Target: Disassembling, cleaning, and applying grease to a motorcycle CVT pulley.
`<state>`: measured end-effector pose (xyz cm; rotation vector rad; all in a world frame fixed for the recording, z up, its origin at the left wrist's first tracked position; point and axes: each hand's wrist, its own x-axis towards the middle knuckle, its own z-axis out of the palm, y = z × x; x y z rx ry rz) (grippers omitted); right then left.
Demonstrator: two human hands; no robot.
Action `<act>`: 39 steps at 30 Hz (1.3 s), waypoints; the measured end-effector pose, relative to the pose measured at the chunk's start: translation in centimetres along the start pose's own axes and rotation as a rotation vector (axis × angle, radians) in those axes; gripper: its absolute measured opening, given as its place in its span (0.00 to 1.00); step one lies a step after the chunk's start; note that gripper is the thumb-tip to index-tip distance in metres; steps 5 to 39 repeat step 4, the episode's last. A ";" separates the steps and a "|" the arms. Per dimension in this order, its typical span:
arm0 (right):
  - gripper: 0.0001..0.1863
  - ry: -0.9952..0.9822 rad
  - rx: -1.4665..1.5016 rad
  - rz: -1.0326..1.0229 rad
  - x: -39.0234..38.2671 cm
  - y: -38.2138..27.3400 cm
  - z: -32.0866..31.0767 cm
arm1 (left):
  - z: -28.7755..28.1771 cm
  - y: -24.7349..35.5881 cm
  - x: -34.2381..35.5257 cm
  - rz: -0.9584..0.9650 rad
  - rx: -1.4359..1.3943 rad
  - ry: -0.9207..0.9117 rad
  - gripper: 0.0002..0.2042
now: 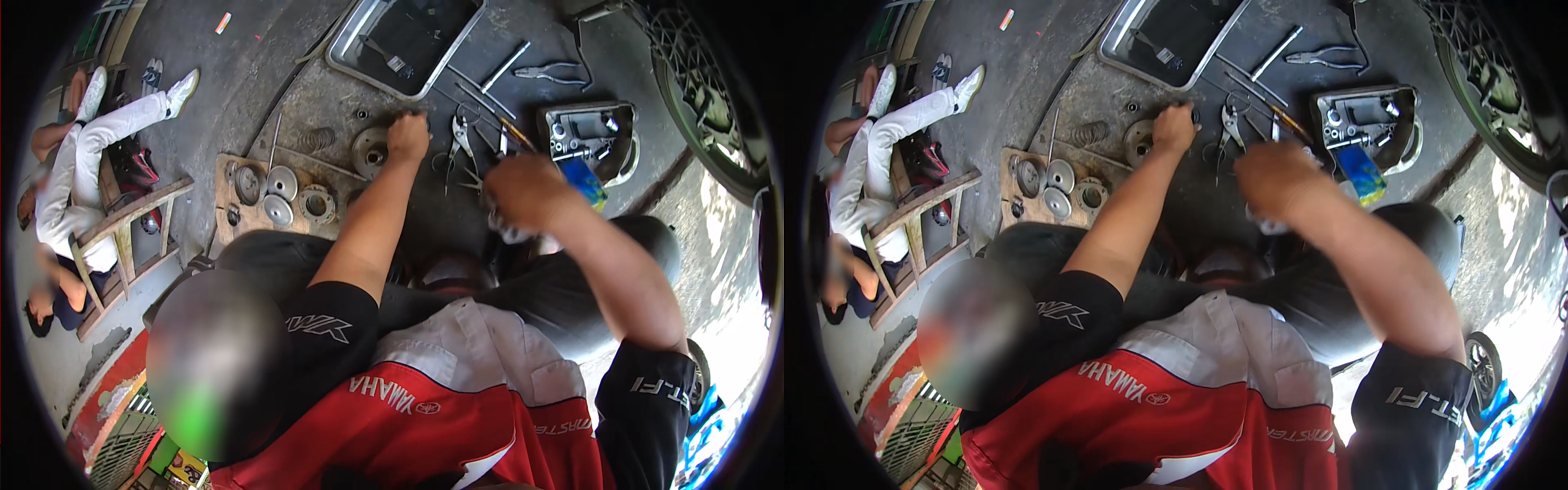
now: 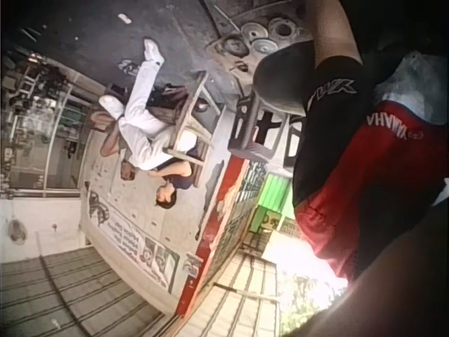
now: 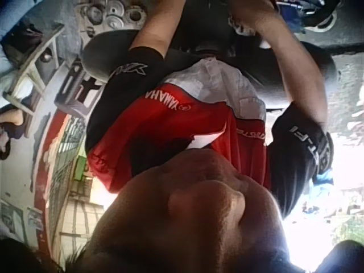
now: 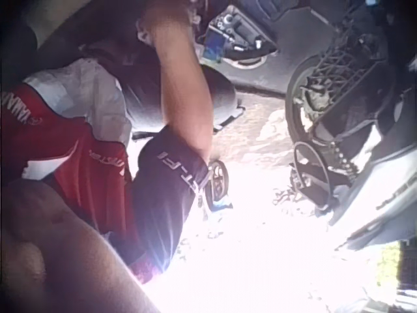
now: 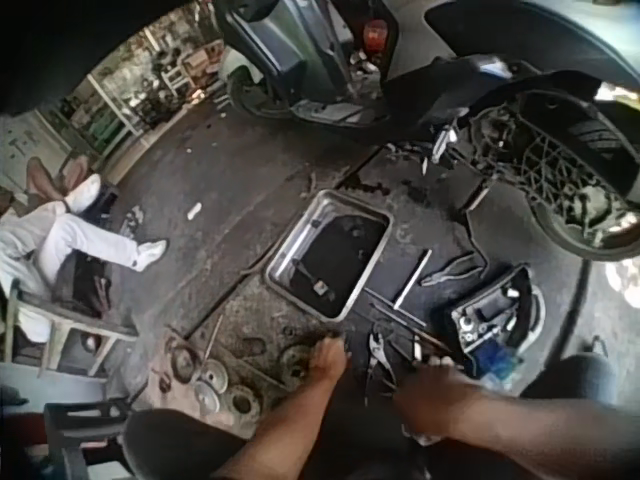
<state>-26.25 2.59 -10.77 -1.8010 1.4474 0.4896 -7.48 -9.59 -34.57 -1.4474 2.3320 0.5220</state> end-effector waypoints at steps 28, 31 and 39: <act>0.13 -0.276 -0.030 -0.050 3.3 -1.3 2.2 | -0.5 -0.1 0.4 -0.063 -0.372 -0.028 0.28; 0.13 -0.276 -0.030 -0.050 3.3 -1.3 2.2 | -0.5 -0.1 0.4 -0.063 -0.372 -0.028 0.28; 0.13 -0.276 -0.030 -0.050 3.3 -1.3 2.2 | -0.5 -0.1 0.4 -0.063 -0.372 -0.028 0.28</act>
